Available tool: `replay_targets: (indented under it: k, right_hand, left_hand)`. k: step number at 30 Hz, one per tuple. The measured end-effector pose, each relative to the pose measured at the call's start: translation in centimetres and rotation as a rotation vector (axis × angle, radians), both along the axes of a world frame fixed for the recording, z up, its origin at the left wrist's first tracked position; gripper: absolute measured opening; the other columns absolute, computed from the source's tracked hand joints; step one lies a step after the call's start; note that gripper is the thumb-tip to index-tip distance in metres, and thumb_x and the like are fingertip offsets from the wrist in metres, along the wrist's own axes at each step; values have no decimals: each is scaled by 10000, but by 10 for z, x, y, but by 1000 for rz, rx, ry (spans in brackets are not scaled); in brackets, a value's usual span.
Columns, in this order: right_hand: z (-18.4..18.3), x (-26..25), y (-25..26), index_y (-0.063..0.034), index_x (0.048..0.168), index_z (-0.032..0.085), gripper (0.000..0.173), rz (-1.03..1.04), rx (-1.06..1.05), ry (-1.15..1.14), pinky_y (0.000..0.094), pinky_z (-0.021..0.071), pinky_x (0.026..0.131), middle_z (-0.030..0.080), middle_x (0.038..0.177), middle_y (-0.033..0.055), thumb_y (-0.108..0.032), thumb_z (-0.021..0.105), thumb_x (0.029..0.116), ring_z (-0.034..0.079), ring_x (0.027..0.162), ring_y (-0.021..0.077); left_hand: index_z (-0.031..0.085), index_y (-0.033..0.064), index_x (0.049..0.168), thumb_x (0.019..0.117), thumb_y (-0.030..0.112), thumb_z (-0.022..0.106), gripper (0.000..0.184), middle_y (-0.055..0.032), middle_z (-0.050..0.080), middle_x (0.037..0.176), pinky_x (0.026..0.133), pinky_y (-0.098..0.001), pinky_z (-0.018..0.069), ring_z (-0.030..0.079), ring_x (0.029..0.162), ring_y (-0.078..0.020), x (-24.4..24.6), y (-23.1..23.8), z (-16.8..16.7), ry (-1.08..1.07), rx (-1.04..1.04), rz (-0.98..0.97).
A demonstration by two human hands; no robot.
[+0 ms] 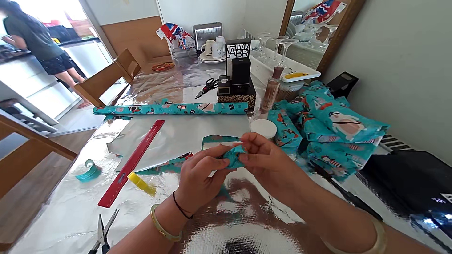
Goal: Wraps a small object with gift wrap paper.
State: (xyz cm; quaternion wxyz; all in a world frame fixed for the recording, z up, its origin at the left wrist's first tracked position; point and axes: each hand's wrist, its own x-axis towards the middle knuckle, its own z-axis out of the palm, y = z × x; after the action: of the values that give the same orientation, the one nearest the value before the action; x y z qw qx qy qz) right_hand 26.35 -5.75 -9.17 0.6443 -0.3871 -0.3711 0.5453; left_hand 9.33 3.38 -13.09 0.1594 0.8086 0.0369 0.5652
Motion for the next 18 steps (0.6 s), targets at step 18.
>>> replay_targets:
  k: [18]
  right_hand:
    - [1,37,22,-127,1019,799,152,-96,548,-924,162,566,793,719,931,-66,-196,743,895,668,903,8]
  left_hand:
    - [709,86,1060,849,191,821,261,-45,696,1098,832,-207,600,684,991,-61,-3,3,10,194,59,-34]
